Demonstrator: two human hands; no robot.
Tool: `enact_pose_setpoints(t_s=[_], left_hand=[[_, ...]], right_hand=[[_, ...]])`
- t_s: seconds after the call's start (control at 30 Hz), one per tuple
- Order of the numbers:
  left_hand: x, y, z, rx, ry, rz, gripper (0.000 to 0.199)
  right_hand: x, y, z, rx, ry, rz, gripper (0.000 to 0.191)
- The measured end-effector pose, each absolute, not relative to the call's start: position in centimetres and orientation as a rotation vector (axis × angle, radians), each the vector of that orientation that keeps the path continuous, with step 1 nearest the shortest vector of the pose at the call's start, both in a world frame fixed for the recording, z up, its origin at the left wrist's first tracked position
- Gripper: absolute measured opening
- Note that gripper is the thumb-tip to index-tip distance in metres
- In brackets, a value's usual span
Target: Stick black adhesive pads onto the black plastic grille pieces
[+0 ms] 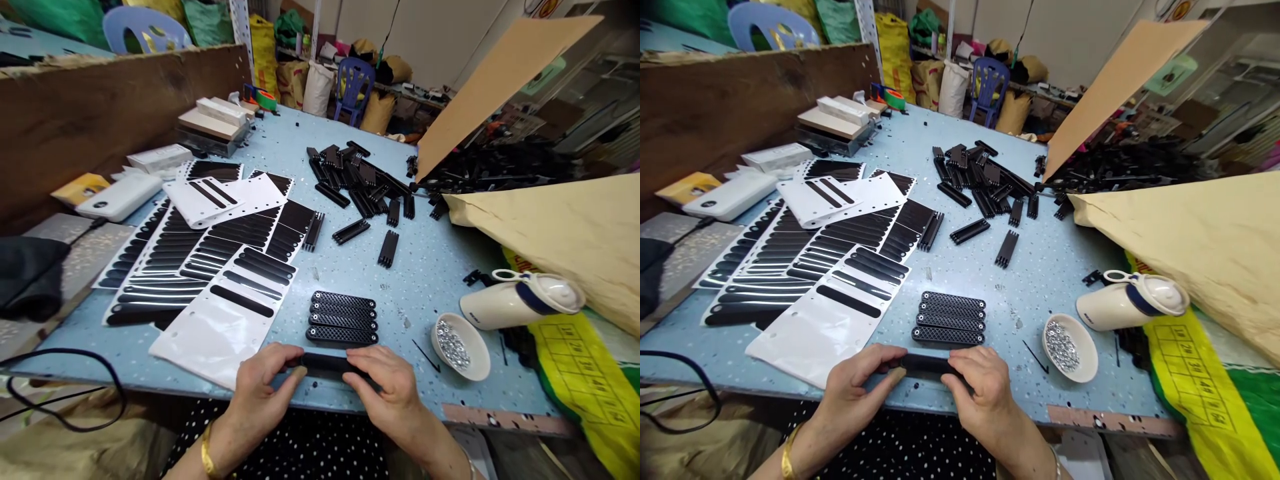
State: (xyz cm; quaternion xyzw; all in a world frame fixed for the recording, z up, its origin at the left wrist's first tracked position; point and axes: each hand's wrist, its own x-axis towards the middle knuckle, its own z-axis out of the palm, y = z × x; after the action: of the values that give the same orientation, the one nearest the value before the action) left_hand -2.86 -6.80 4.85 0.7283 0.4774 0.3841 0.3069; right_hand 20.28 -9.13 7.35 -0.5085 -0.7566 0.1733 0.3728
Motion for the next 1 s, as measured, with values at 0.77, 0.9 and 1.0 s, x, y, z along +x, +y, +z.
enact_pose_setpoints(t_s=[0.77, 0.9, 1.0], left_hand=[[-2.79, -6.66, 5.33, 1.931, 1.26, 0.995, 0.014], [-2.65, -6.63, 5.6, 1.934, 1.25, 1.005, 0.015], [-2.64, -6.74, 5.51, 1.927, 1.258, 1.025, 0.018]], right_hand=[[19.98, -8.89, 7.32, -1.318, -1.949, 0.471, 0.014], [19.82, -8.82, 7.31, -1.338, -1.954, 0.465, 0.012], [19.85, -8.78, 7.36, -1.348, -1.955, 0.471, 0.012]])
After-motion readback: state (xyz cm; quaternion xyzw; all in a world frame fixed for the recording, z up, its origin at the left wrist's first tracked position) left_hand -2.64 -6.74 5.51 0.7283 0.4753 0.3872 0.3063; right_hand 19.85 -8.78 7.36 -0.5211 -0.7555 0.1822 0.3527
